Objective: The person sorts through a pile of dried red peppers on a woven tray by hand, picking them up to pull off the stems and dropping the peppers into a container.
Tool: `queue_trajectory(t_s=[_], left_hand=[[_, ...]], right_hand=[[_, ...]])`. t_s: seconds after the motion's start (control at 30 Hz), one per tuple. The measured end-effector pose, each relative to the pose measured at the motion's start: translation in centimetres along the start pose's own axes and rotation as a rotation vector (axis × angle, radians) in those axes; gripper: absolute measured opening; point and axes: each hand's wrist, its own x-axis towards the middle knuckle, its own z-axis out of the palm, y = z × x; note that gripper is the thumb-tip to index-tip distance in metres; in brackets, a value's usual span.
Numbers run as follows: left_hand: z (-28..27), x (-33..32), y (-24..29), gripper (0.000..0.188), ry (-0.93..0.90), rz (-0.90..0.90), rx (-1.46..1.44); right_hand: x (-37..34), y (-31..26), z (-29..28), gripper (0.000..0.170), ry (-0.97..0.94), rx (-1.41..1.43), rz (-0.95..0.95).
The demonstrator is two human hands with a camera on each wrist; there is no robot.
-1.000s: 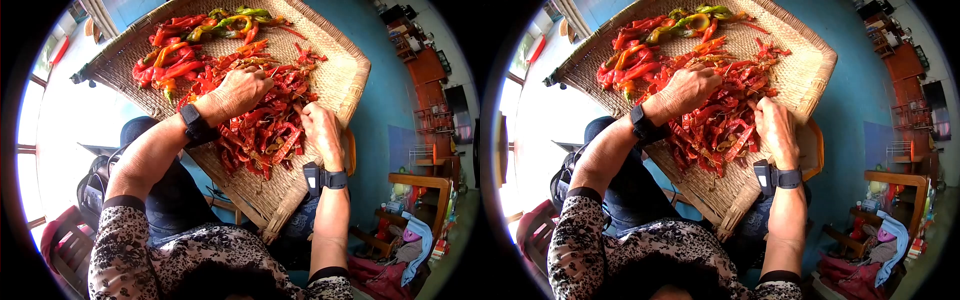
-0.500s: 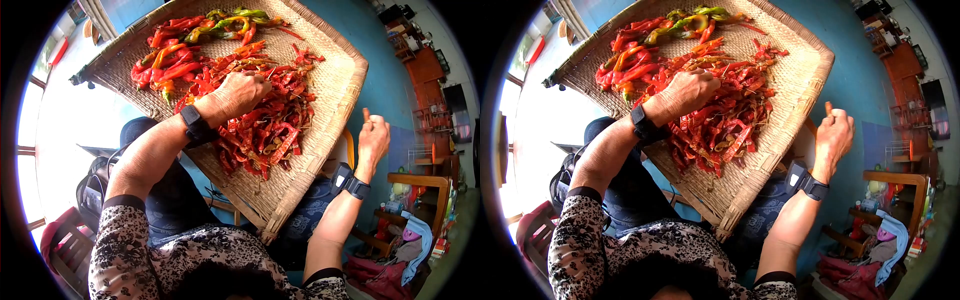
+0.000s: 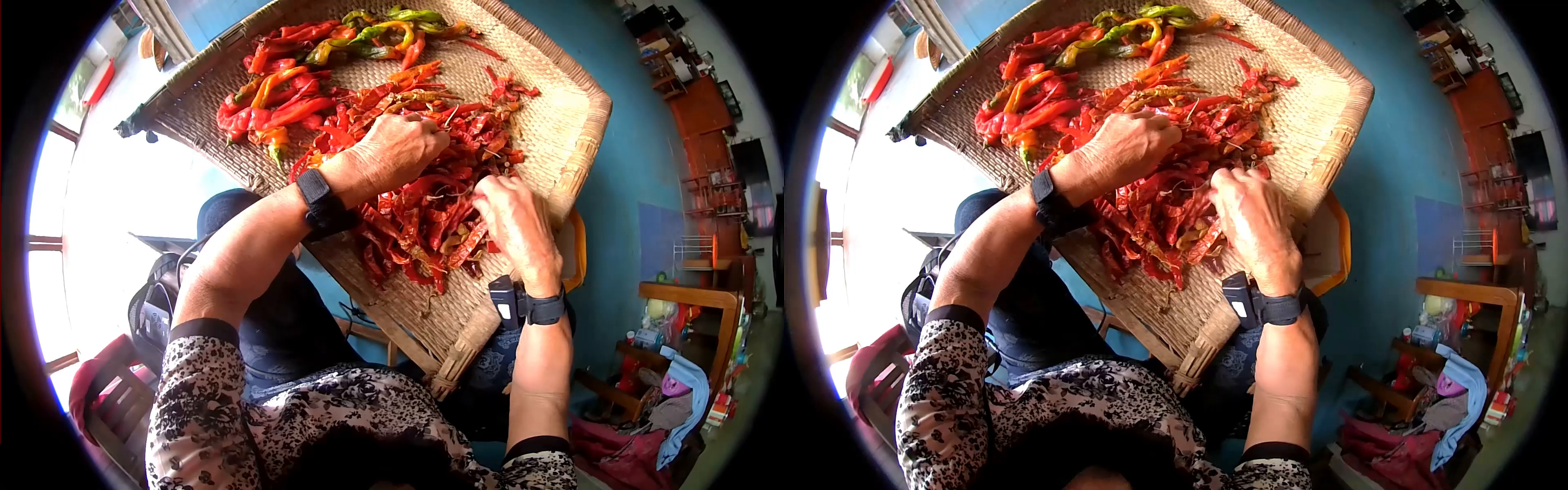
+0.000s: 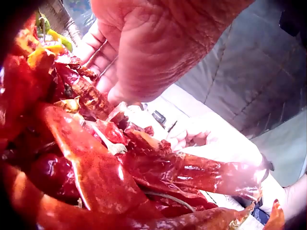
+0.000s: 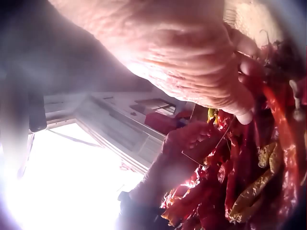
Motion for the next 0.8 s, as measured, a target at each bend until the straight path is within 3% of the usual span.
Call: queue_trajectory(t_s=[0.07, 0.13, 0.3, 0.47, 0.6, 0.73, 0.8], left_hand=[[-0.3, 0.0, 0.1, 0.008, -0.046, -0.043, -0.028], [-0.2, -0.2, 0.2, 0.007, -0.034, -0.036, -0.019], [0.0, -0.1, 0.2, 0.007, -0.033, -0.018, -0.022], [0.6, -0.1, 0.1, 0.007, -0.026, 0.004, -0.036], [0.0, 0.0, 0.4, 0.007, -0.059, -0.02, -0.043], [-0.1, 0.0, 0.3, 0.007, -0.034, 0.003, -0.04], [-0.1, 0.0, 0.4, 0.007, -0.054, -0.001, -0.037]], right_hand=[[0.1, 1.0, 0.0, 0.009, 0.184, 0.029, -0.055], [0.0, 0.6, -1.4, 0.009, 0.253, 0.198, 0.095], [-1.0, 2.9, -2.5, 0.01, 0.449, 0.467, 0.257], [-2.0, 5.4, -3.8, 0.011, 0.735, 0.544, 0.205], [-3.0, 7.3, -5.0, 0.012, 0.946, 0.42, 0.343], [-4.5, 10.4, -5.7, 0.013, 0.953, 0.321, 0.474], [-4.6, 9.9, -5.6, 0.016, 0.795, -0.442, 0.483]])
